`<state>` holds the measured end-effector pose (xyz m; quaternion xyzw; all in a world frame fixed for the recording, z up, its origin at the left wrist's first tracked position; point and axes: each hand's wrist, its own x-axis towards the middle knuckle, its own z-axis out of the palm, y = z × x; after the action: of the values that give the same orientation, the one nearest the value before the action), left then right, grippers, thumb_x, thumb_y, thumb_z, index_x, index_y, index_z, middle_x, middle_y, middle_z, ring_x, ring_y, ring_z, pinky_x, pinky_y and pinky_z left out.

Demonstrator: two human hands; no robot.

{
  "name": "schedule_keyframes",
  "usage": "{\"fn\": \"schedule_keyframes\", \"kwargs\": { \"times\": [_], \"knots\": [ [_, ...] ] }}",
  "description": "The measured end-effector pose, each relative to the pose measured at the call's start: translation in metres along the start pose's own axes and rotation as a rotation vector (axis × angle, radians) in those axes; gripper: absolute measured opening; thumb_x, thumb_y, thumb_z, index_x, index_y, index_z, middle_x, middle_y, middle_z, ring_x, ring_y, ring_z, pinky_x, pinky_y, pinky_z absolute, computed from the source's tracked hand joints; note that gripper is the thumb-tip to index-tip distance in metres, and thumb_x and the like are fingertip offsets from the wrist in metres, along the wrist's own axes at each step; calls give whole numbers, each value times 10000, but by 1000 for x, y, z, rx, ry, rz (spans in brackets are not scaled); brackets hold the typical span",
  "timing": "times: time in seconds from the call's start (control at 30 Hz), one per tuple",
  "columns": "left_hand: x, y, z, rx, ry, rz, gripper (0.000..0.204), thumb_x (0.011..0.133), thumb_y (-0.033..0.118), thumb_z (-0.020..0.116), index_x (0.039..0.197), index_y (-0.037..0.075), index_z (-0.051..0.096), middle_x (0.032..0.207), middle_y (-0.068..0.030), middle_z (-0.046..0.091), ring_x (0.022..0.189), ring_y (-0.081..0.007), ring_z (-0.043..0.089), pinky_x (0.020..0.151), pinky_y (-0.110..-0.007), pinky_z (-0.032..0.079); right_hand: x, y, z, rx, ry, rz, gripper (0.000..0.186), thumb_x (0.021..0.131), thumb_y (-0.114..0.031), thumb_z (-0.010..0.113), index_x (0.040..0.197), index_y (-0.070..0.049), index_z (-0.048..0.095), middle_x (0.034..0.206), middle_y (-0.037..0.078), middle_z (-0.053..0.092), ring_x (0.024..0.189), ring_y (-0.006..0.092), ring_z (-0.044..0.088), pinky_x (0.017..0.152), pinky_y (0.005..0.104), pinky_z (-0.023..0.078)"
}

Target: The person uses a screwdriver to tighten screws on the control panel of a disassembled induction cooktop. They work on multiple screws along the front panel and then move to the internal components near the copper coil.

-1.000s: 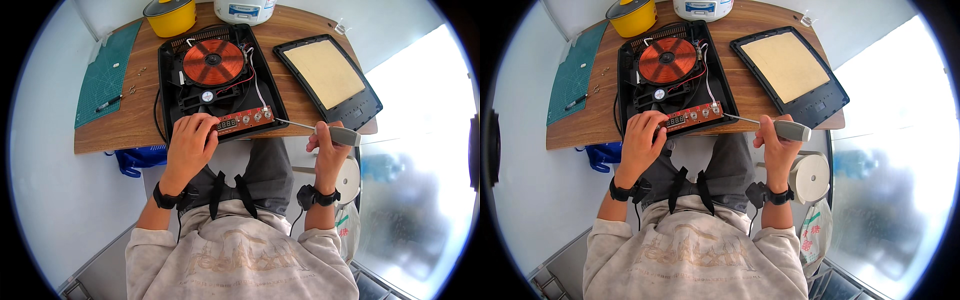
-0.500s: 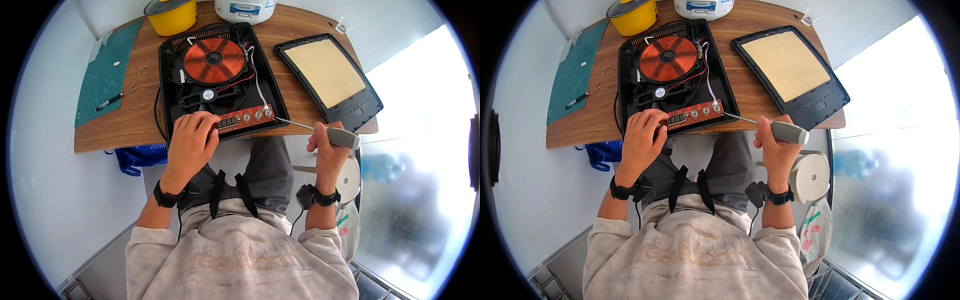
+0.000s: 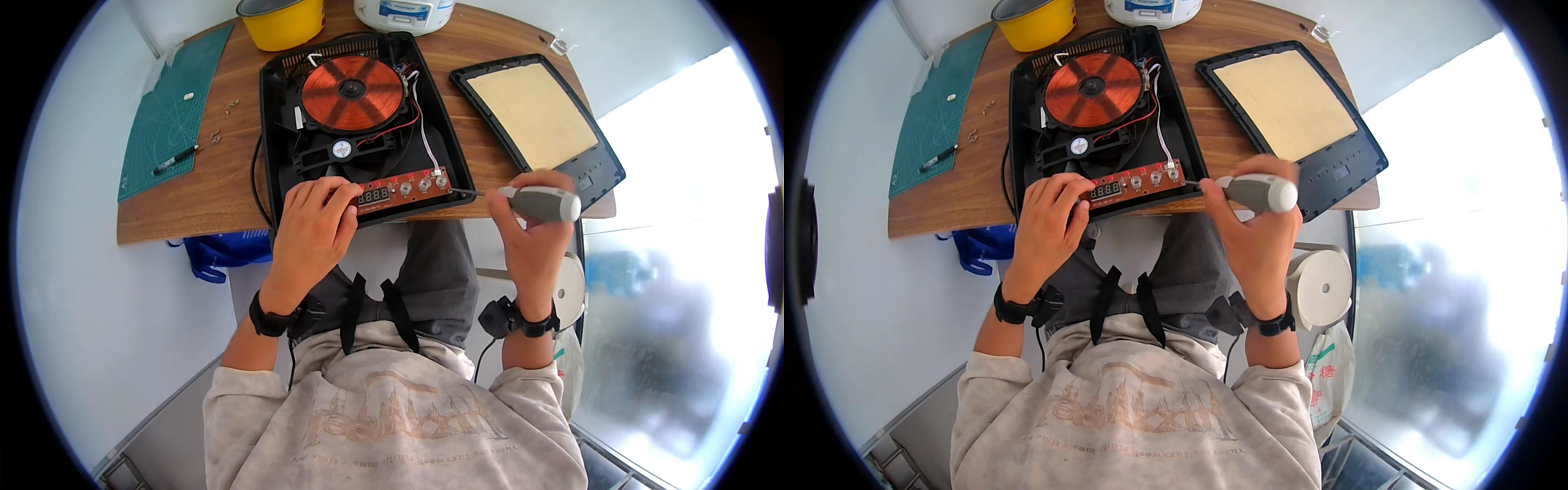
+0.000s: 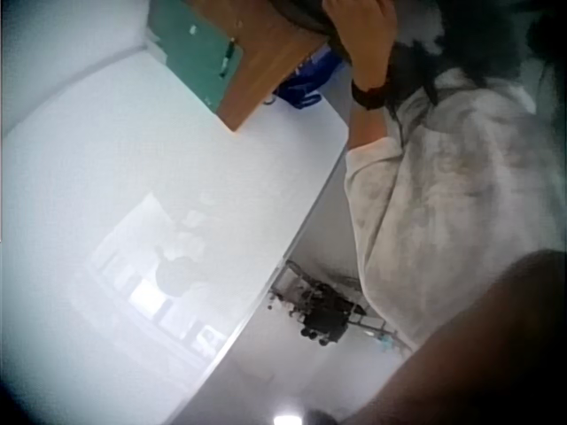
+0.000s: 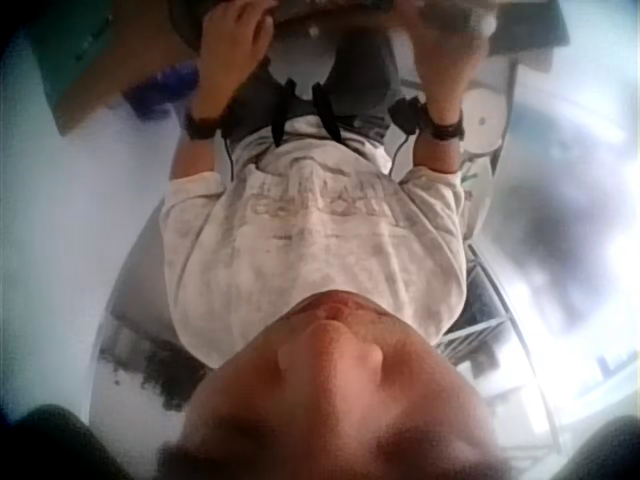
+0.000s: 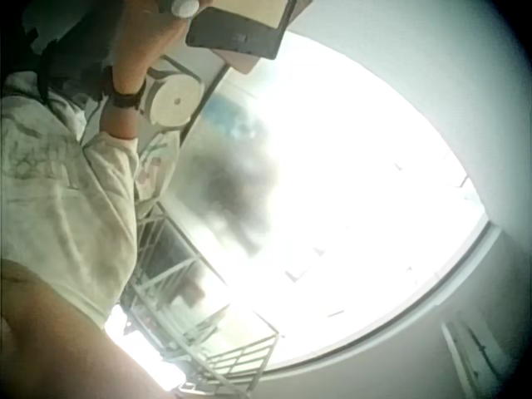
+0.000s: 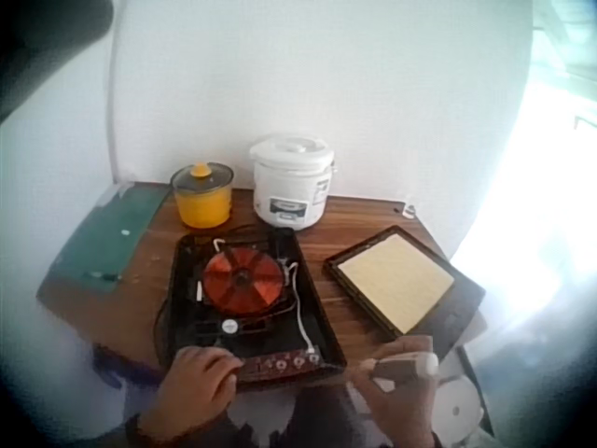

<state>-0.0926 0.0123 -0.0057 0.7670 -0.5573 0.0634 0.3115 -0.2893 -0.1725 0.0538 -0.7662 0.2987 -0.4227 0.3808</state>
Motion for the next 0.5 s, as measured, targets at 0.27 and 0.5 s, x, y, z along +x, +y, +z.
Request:
{"fn": "schedule_keyframes", "kwargs": {
  "times": [0.27, 0.5],
  "knots": [
    [-1, -1, 1, 47, 14, 15, 222, 902, 87, 645, 1124, 84, 636, 1068, -68, 620, 1003, -278, 617, 974, -435, 457, 2, -4, 2, 72, 31, 41, 890, 852, 15, 797, 1526, -118, 231, 1155, 163, 686, 1019, 220, 708, 882, 348, 620],
    [-1, 0, 1, 32, 9, 12, 233, 904, 78, 642, 1136, 79, 637, 1092, -74, 620, 1021, -283, 610, 980, -436, 451, 11, 0, 13, 131, 17, -83, 925, 851, 95, 716, 1557, -127, 161, 1389, 200, 500, 1061, 231, 706, 887, 328, 613]
  ]
}}
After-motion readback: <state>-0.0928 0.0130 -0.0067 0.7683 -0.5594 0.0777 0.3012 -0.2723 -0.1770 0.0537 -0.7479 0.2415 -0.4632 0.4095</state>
